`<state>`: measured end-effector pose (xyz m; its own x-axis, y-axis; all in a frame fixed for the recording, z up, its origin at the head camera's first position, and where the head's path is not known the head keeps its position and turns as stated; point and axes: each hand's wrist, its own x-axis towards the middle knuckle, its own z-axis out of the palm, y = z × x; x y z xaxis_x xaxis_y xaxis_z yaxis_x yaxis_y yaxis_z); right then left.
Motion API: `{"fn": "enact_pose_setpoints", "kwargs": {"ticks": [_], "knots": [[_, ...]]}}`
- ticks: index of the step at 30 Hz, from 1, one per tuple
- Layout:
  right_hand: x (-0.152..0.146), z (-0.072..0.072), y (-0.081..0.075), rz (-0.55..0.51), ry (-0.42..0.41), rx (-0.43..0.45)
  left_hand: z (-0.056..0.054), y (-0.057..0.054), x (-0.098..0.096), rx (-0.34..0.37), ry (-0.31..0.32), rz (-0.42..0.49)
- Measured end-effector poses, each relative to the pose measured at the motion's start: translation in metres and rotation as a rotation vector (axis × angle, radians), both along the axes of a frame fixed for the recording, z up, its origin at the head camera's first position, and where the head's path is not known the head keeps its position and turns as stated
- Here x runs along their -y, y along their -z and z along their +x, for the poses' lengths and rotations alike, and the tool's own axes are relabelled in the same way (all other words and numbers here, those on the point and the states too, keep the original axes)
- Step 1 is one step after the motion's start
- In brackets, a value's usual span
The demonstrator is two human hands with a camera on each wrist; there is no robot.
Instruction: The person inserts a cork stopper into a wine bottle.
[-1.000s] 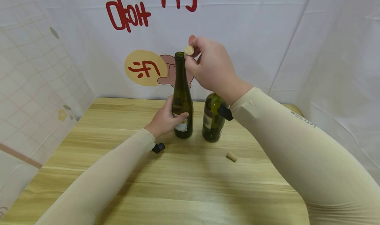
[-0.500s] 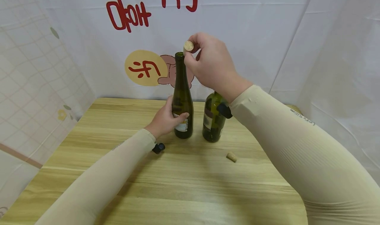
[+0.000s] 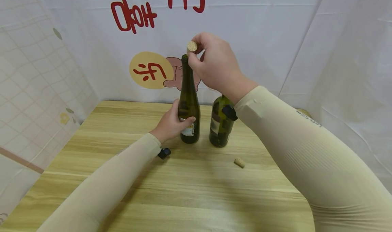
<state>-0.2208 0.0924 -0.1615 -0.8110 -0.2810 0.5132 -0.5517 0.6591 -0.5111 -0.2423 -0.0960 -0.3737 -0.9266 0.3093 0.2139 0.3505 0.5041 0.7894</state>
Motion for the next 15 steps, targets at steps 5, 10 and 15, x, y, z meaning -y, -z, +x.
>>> {"fn": "enact_pose_setpoints", "kwargs": {"ticks": [5,10,15], "knots": [[0.0015,-0.002,-0.0001,0.002,-0.008,0.013,-0.0002,0.0004,0.0001,-0.012,0.0,0.003],[0.0031,-0.0038,-0.0001,0.024,-0.011,0.013,0.0001,0.0011,0.0005,-0.001,0.003,0.007],[0.004,-0.0052,-0.0009,0.042,-0.017,0.019,0.0,0.0012,0.0006,0.004,0.009,0.014]]}}
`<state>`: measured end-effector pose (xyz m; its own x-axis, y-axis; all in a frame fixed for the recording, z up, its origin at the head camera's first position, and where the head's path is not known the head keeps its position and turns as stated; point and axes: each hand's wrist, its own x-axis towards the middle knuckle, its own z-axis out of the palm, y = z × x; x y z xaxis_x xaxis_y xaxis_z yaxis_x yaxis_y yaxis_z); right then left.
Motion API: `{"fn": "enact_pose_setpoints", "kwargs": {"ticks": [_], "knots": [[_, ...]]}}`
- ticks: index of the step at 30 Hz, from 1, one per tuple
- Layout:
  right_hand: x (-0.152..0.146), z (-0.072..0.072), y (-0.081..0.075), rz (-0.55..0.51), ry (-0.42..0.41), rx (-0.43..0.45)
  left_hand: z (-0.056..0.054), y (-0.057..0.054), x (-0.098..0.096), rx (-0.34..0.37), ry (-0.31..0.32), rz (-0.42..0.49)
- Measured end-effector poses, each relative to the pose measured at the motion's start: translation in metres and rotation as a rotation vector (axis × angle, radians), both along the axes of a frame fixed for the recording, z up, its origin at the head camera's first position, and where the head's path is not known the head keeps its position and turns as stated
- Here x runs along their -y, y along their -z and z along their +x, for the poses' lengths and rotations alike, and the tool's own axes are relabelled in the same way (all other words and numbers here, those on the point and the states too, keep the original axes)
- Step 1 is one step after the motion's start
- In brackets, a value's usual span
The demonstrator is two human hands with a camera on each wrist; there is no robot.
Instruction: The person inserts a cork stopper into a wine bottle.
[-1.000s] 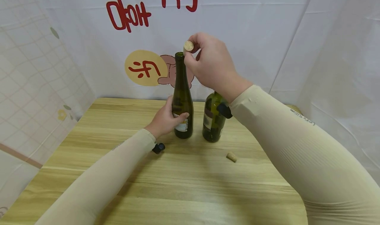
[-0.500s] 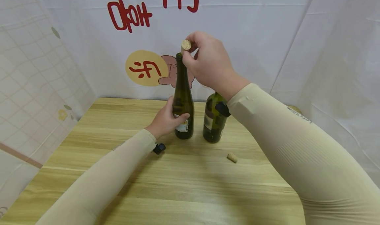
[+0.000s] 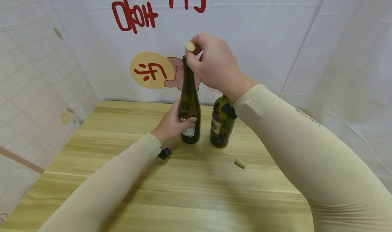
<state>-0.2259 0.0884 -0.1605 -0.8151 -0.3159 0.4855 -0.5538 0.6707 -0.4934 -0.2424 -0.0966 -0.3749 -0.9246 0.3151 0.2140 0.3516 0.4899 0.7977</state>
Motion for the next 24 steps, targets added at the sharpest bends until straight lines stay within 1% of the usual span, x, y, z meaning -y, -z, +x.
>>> {"fn": "enact_pose_setpoints", "kwargs": {"ticks": [16,24], "knots": [[0.0021,-0.0006,-0.0021,0.01,0.0,0.044,-0.0008,0.0017,0.0005,-0.015,0.01,0.012],[0.0034,-0.0031,-0.001,0.024,0.007,0.065,0.0002,0.0016,0.0005,-0.004,0.005,0.014]]}}
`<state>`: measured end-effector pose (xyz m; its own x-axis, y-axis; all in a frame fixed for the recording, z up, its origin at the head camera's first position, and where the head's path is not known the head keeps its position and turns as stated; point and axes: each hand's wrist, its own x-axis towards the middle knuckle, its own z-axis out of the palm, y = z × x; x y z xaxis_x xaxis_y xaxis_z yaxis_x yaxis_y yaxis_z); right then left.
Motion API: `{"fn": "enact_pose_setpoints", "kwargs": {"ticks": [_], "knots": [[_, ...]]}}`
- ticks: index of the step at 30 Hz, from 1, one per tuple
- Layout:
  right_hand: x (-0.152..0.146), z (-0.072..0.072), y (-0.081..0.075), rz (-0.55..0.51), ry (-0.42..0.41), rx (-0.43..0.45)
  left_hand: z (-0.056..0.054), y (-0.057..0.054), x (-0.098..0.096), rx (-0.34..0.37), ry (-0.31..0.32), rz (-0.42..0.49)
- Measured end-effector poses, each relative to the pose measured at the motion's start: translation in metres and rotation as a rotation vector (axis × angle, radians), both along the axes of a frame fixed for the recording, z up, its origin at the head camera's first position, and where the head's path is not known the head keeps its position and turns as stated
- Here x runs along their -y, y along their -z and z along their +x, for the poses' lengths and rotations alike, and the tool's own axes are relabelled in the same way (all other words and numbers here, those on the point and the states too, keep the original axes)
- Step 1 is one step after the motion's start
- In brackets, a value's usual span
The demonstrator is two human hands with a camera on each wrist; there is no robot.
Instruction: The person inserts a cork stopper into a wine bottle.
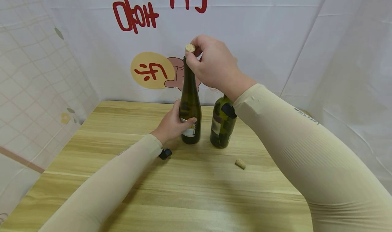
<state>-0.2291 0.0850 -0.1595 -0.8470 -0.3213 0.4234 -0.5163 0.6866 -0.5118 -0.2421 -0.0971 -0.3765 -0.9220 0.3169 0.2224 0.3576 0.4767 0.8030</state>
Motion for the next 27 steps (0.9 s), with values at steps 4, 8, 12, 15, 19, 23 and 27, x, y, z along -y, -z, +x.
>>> {"fn": "enact_pose_setpoints", "kwargs": {"ticks": [4,8,12,15,19,23,27], "knots": [[0.0009,-0.0017,0.0,0.005,0.004,-0.002,0.0005,-0.0004,0.0002,0.008,-0.003,-0.007],[0.0016,-0.0028,0.0003,0.015,0.006,-0.006,0.0005,-0.0009,-0.0002,0.013,0.0,-0.007],[0.0014,-0.0035,0.0016,0.03,0.015,0.003,-0.0002,-0.001,-0.0009,0.009,0.002,-0.002],[0.001,-0.0039,0.003,0.031,0.02,0.014,-0.0006,-0.0005,-0.0011,0.011,0.004,0.003],[0.0008,-0.0046,0.0039,0.017,0.026,0.034,-0.0011,0.0001,-0.0011,0.014,0.006,0.01],[0.0009,-0.0048,0.0047,0.001,0.032,0.056,-0.0014,0.0002,-0.0011,0.006,0.005,0.011],[0.0015,-0.005,0.0049,-0.016,0.036,0.071,-0.0014,0.0009,-0.0006,0.004,0.001,0.011]]}}
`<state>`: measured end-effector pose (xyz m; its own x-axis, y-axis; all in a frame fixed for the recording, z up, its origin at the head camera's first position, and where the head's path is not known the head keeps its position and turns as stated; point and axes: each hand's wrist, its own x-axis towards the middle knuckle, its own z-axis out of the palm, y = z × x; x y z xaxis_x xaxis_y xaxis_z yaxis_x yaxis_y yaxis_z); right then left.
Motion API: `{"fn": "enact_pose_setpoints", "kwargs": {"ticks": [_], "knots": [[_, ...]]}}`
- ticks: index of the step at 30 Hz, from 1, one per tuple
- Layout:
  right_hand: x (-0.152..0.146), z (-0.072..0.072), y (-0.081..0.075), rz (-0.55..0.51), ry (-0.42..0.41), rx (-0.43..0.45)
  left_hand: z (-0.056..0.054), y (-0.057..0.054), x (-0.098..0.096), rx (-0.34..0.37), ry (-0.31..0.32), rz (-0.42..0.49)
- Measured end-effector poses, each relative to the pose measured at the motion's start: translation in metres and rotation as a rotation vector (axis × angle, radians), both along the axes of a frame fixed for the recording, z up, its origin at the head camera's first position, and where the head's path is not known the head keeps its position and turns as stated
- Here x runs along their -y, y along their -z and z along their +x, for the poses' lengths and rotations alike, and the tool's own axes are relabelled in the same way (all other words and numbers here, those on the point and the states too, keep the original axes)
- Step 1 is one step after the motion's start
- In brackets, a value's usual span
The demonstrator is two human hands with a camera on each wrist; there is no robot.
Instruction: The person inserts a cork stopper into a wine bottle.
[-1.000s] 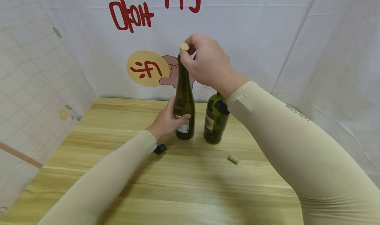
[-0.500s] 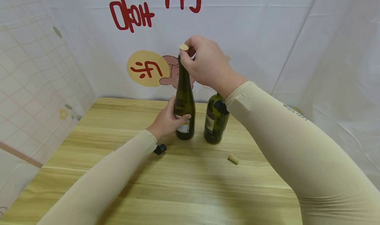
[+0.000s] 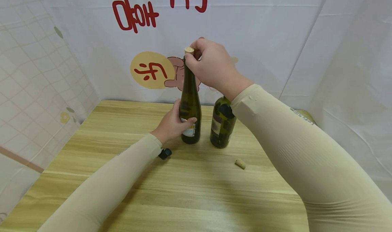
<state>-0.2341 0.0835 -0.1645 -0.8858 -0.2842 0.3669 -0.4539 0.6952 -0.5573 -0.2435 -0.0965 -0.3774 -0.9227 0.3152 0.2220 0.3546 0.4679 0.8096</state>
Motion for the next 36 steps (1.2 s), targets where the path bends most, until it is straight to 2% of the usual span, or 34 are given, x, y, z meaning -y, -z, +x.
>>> {"fn": "enact_pose_setpoints", "kwargs": {"ticks": [13,21,36], "knots": [[0.0013,-0.0009,-0.0029,-0.01,0.006,0.03,0.0,-0.0003,-0.0002,0.008,-0.004,-0.007],[0.0011,0.0,-0.0011,-0.008,-0.001,-0.004,0.0024,-0.0014,-0.0003,0.005,0.0,-0.004],[0.001,0.0001,0.001,-0.036,0.006,0.017,0.002,-0.0006,-0.0012,0.01,-0.011,-0.003]]}}
